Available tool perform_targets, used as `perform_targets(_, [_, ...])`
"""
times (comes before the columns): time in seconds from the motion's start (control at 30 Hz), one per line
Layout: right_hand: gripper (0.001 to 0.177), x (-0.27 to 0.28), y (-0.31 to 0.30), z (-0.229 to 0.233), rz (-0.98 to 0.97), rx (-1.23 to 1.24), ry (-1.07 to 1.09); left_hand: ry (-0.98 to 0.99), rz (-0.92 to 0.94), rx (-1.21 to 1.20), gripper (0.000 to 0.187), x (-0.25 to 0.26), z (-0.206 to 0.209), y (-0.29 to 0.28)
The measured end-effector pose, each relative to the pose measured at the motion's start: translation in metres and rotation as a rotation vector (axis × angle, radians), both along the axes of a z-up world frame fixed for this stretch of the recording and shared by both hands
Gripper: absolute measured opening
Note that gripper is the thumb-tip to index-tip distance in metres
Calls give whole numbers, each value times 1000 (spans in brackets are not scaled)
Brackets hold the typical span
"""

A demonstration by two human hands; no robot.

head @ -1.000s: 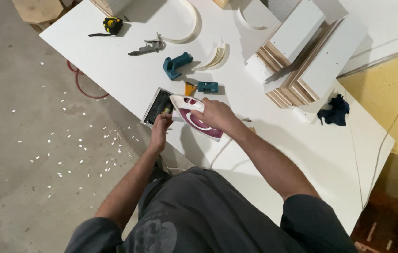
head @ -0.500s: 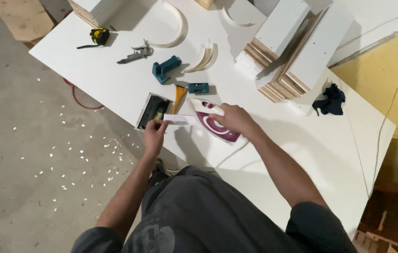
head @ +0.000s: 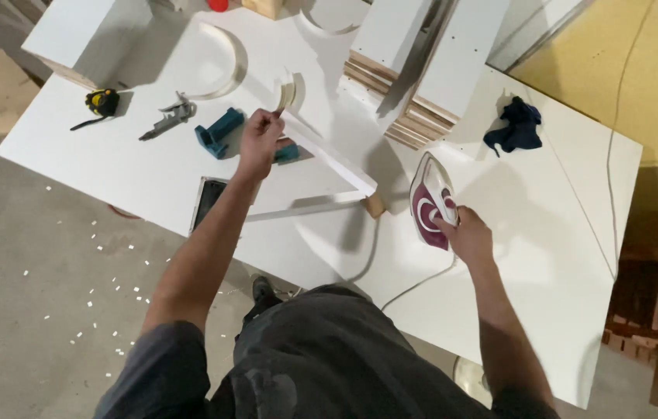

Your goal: The person applies a white edge banding strip to a wooden board, uses a clothes iron to press it down, and then smooths the edges with a hand tool. They also sand the board's surface and edges with a sanding block and scrape off excess material with a scraper.

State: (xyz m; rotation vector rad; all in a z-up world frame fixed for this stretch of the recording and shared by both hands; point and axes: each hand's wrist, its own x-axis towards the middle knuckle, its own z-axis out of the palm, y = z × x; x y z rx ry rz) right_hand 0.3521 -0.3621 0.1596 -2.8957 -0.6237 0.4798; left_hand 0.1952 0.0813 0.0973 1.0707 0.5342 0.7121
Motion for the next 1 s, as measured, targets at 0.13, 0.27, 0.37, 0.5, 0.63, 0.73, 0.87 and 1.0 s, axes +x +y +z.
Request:
perform_targets(0.13, [61,-7,-38,-44,-177,191,-37,-106,-30,-33,18,62,-23,5])
perform_targets(0.27, [62,-9,-55,-102,-374,360,-36,140,34,58,12,94,-88,11])
perform_targets(0.37, [64,-5,-62,-159,-480,469,-94,566,30,308,37,101,-146,23])
perform_targets(0.5, [55,-17,-50,-196,-551,753,-251,733,-5,612,60,63,-76,13])
perform_targets(0.63, [56,-11,-50,-229,-504,694,-319,566,-56,625,49,-41,2,9])
perform_targets(0.73, [58,-11,-43,-235,-591,728,-323,699,-100,642,33,-128,-7,21])
perform_targets(0.87, [51,-42,-26,-222,-618,831,-344,935,51,556,28,-220,-47,8])
perform_targets(1.0, [28,-92,8,-224,-338,712,-1,763,-14,379,45,-243,-100,-14])
